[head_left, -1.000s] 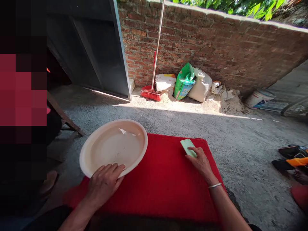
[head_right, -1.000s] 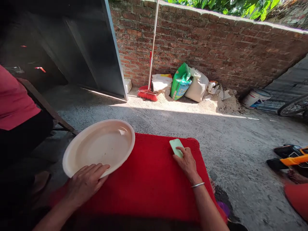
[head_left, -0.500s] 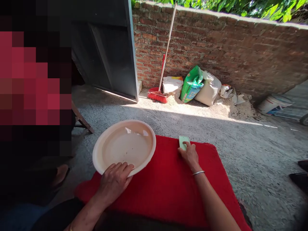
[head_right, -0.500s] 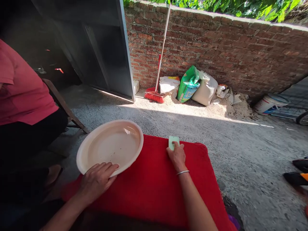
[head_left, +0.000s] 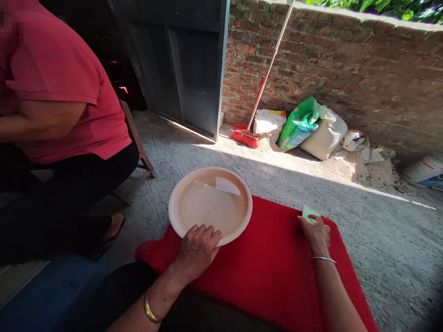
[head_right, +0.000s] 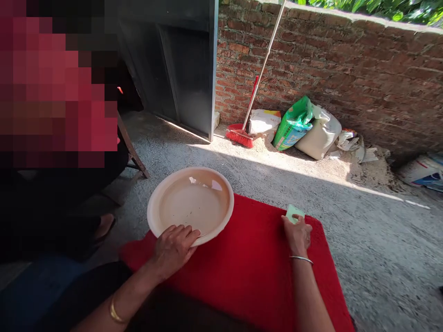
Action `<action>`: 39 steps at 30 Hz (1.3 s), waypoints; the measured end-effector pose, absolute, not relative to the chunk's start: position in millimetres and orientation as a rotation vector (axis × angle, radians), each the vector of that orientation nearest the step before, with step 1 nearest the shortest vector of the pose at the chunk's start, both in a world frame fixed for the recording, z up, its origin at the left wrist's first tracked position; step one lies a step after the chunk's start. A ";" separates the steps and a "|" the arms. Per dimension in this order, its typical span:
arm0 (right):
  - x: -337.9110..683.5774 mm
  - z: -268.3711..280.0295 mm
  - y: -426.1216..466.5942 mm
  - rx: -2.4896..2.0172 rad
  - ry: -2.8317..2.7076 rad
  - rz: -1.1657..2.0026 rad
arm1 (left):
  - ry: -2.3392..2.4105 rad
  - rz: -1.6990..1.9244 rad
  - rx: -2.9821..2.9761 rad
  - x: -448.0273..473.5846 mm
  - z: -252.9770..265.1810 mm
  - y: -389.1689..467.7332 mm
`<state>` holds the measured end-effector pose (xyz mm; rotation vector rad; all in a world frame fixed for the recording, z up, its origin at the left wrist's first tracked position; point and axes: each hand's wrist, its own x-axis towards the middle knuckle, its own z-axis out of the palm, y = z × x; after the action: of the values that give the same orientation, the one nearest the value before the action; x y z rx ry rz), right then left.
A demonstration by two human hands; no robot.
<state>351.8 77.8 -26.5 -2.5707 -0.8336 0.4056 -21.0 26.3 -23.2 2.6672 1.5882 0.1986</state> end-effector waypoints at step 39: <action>179.5 -66.8 -12.0 -2.121 -1.566 0.507 | 1.516 0.338 2.676 -21.8 -23.0 28.8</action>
<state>179.5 -12.0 -66.8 -2.1209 -1.5658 0.5069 -21.8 28.8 -23.0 2.6763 1.5158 0.3384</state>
